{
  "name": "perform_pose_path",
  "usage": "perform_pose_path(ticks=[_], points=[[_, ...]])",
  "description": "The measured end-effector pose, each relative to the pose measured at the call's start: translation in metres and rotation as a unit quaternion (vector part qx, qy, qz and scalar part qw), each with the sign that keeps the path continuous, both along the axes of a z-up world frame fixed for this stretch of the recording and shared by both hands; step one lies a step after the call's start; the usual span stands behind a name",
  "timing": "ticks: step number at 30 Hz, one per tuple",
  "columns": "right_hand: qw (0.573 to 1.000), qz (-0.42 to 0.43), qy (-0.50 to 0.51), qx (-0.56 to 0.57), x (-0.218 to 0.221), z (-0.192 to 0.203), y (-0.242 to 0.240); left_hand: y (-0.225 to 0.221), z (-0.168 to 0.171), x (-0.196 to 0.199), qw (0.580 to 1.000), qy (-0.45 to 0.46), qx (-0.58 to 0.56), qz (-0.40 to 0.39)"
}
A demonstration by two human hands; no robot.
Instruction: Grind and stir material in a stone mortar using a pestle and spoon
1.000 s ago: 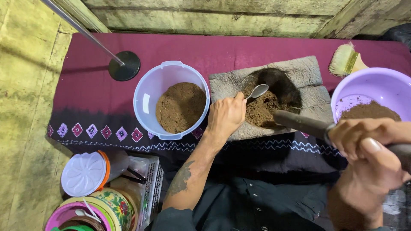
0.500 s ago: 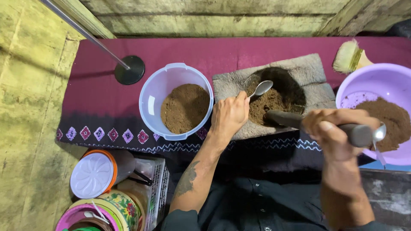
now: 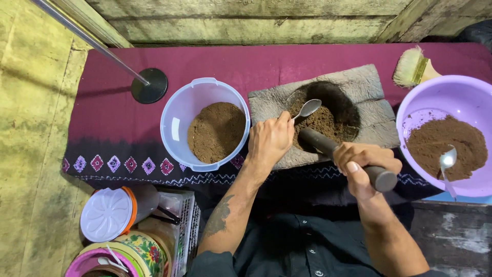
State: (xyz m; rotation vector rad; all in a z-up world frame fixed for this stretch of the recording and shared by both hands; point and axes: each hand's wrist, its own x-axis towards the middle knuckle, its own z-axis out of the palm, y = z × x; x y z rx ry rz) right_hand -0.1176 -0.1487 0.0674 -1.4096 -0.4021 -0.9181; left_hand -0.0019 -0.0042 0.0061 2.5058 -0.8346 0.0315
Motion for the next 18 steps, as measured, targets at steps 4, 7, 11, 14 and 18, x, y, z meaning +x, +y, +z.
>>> perform_pose_path(ticks=[4, 7, 11, 14, 18], points=[[0.998, 0.022, -0.001, 0.051, -0.012, -0.011, -0.029, -0.003, -0.004, -0.002, 0.999, 0.018, 0.025, 0.006], [0.991, 0.058, 0.046, 0.111, -0.036, -0.002, -0.057, -0.005, -0.012, 0.000, 1.000, -0.017, 0.009, 0.008], [0.996, -0.005, 0.055, 0.074, -0.069, 0.030, -0.077, -0.011, -0.010, -0.005, 0.986, -0.060, 0.152, 0.017], [0.997, -0.044, -0.008, 0.065, -0.086, 0.009, -0.103, -0.021, -0.001, 0.007, 0.966, -0.076, 0.245, -0.015], [0.996, -0.066, -0.028, 0.049, -0.091, 0.002, -0.113, -0.040, -0.010, 0.025, 0.940, -0.184, 0.276, -0.079]])
